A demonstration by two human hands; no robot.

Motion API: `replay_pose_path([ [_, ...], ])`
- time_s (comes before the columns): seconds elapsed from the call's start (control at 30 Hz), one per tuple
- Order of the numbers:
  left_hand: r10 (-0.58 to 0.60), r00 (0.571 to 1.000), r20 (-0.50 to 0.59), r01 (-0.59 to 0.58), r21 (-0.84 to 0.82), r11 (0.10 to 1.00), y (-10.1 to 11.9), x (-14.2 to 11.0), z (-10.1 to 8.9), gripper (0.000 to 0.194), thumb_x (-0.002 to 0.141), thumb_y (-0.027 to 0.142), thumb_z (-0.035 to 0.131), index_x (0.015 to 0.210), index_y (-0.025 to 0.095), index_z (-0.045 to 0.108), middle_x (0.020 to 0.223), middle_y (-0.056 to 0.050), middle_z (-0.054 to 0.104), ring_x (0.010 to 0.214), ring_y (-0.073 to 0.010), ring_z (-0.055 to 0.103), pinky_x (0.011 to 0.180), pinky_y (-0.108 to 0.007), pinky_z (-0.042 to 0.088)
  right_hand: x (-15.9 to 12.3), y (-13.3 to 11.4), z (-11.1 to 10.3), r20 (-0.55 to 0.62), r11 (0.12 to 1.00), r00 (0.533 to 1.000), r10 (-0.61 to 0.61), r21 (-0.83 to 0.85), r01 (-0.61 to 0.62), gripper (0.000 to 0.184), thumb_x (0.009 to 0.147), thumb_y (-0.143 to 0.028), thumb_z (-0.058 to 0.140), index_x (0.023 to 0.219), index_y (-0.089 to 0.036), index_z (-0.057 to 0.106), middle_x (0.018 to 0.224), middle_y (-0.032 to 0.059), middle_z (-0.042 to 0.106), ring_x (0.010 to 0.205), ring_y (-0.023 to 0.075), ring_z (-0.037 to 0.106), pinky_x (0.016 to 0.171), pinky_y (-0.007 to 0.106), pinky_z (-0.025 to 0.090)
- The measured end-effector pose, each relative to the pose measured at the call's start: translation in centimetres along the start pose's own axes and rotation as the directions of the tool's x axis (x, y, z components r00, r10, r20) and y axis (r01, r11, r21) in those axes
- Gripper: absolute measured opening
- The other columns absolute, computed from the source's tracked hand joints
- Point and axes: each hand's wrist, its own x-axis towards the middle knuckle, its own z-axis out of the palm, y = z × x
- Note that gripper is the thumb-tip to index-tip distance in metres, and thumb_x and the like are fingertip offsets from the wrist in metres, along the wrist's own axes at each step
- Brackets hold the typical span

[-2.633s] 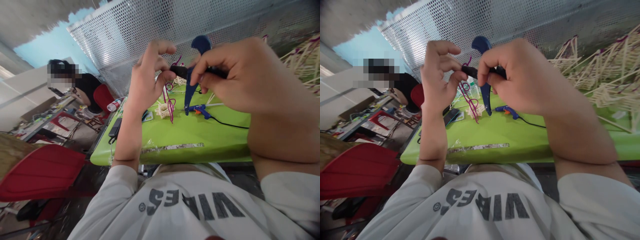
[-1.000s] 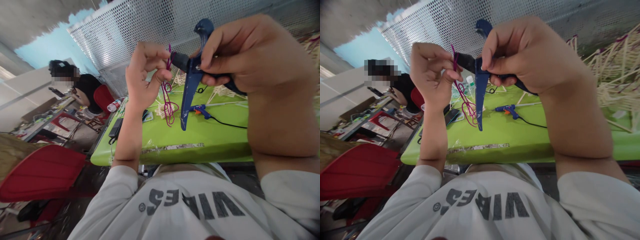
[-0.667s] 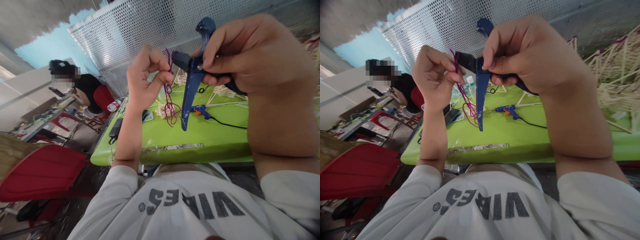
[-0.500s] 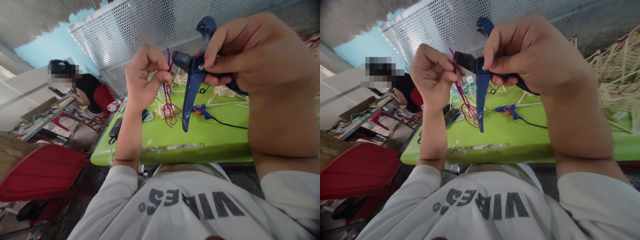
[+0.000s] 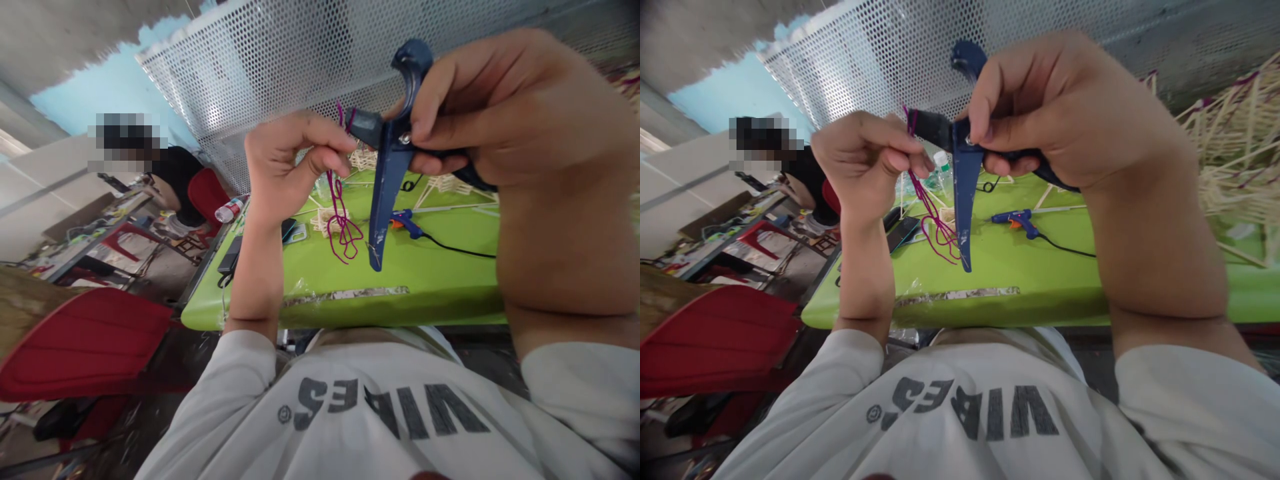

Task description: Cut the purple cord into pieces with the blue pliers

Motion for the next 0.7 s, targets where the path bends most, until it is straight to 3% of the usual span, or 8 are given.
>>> replay_pose_path([
  [0.13, -0.033, 0.999, 0.037, 0.032, 0.029, 0.999, -0.2, -0.3, -0.8, 0.06, 0.126, 0.097, 0.057, 0.134, 0.046, 0.088, 0.084, -0.006, 0.078, 0.076, -0.0328, 0.085, 0.071, -0.053, 0.072, 0.0, 0.0, -0.3, 0.059, 1.0, 0.998, -0.01, 0.018, 0.009, 0.02, 0.085, -0.008, 0.101, 0.082, -0.021, 0.086, 0.087, 0.0039, 0.083, 0.06, 0.0118, 0.064, 0.052, 0.024, 0.043],
  [0.27, -0.087, 0.963, 0.256, 0.075, 0.058, 0.996, -0.2, -0.2, -1.6, 0.06, 0.124, 0.095, 0.064, 0.146, 0.045, 0.089, 0.088, -0.009, 0.081, 0.091, -0.0377, 0.09, 0.083, -0.056, 0.074, -0.2, -0.1, -0.6, 0.085, 1.0, 0.996, -0.009, 0.019, 0.008, 0.021, 0.087, -0.013, 0.104, 0.083, -0.022, 0.086, 0.095, 0.0049, 0.086, 0.061, 0.0115, 0.063, 0.053, 0.026, 0.043],
  [0.3, -0.058, 0.966, 0.252, 0.056, 0.016, 0.998, -0.4, -0.3, -1.6, 0.057, 0.124, 0.094, 0.067, 0.149, 0.047, 0.089, 0.086, -0.008, 0.081, 0.092, -0.038, 0.09, 0.084, -0.056, 0.073, -0.2, 0.0, -0.6, 0.092, 1.0, 0.996, -0.009, 0.01, 0.008, 0.021, 0.089, -0.014, 0.105, 0.084, -0.023, 0.087, 0.096, 0.0048, 0.086, 0.062, 0.0118, 0.063, 0.055, 0.026, 0.044],
  [0.4, 0.032, 0.995, 0.094, -0.023, -0.096, 0.995, -0.9, -0.5, -1.1, 0.047, 0.125, 0.087, 0.072, 0.147, 0.05, 0.091, 0.076, -0.004, 0.074, 0.081, -0.0355, 0.086, 0.078, -0.054, 0.072, -0.2, 0.3, -0.8, 0.124, 0.999, 0.992, -0.034, -0.017, 0.036, 0.028, 0.095, -0.027, 0.115, 0.086, -0.028, 0.088, 0.098, 0.003, 0.086, 0.066, 0.0126, 0.063, 0.057, 0.027, 0.045],
  [0.53, -0.019, 1.0, 0.014, 0.02, -0.081, 0.997, -0.2, -0.3, -0.6, 0.054, 0.125, 0.09, 0.069, 0.127, 0.046, 0.103, 0.063, -0.003, 0.065, 0.061, -0.0308, 0.074, 0.065, -0.05, 0.068, 0.5, 0.9, -1.3, 0.177, 0.993, 0.978, -0.107, -0.03, 0.114, 0.044, 0.089, -0.055, 0.124, 0.083, -0.031, 0.088, 0.085, 0.0008, 0.081, 0.061, 0.0137, 0.062, 0.049, 0.031, 0.04],
  [0.7, -0.043, 0.999, -0.03, 0.038, -0.168, 0.985, 2.2, 0.5, -0.5, 0.042, 0.123, 0.083, 0.079, 0.135, 0.051, 0.104, 0.067, -0.003, 0.07, 0.058, -0.0299, 0.073, 0.059, -0.049, 0.066, 0.8, 1.4, -1.6, 0.196, 0.99, 0.972, -0.128, -0.035, 0.137, 0.051, 0.085, -0.068, 0.125, 0.083, -0.032, 0.088, 0.078, -0.0013, 0.076, 0.059, 0.0145, 0.06, 0.047, 0.032, 0.037],
])
